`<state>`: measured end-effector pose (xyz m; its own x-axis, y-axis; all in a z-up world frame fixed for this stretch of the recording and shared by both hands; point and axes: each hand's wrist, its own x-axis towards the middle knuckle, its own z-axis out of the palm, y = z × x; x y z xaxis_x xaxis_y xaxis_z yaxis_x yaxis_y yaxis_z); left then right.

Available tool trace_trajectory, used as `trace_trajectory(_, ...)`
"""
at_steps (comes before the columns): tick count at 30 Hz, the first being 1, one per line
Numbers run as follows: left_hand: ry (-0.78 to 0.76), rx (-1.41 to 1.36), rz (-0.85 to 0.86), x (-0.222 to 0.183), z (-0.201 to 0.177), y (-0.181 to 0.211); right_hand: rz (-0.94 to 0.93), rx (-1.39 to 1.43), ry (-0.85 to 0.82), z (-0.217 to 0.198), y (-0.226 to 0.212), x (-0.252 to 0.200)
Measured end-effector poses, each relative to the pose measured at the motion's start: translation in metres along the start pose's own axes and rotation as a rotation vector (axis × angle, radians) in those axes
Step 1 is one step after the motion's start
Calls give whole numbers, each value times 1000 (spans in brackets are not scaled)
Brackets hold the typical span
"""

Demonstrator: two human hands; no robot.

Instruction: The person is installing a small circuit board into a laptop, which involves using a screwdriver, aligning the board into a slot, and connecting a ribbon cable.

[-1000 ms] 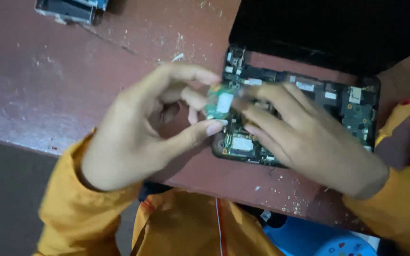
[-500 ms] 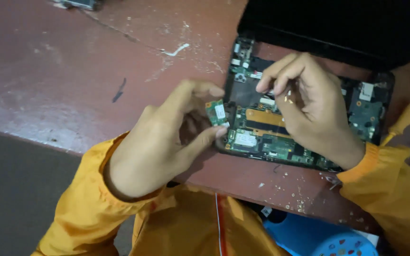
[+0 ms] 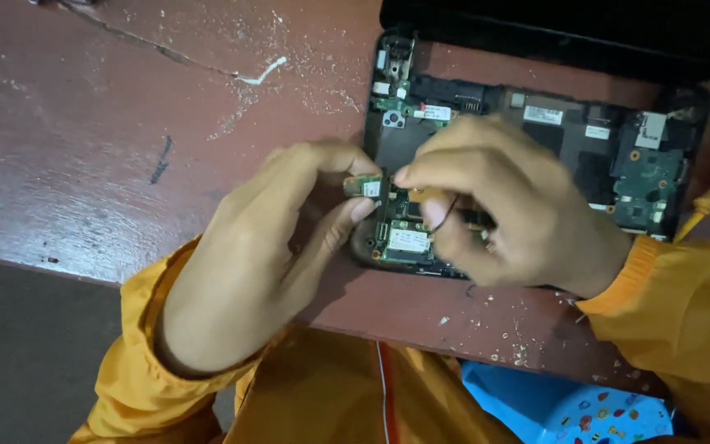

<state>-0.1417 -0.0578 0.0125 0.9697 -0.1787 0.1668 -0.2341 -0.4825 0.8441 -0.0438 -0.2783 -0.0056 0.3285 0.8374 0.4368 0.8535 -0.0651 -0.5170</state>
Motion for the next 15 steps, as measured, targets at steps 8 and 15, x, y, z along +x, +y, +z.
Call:
trace_trajectory(8, 23, -72, -51, -2, 3, -5, 111, -15, -206, 4, 8, -20)
trace_trajectory(15, 58, -166, -147, -2, 7, -2, 105, -137, -102, 7, 1, -11)
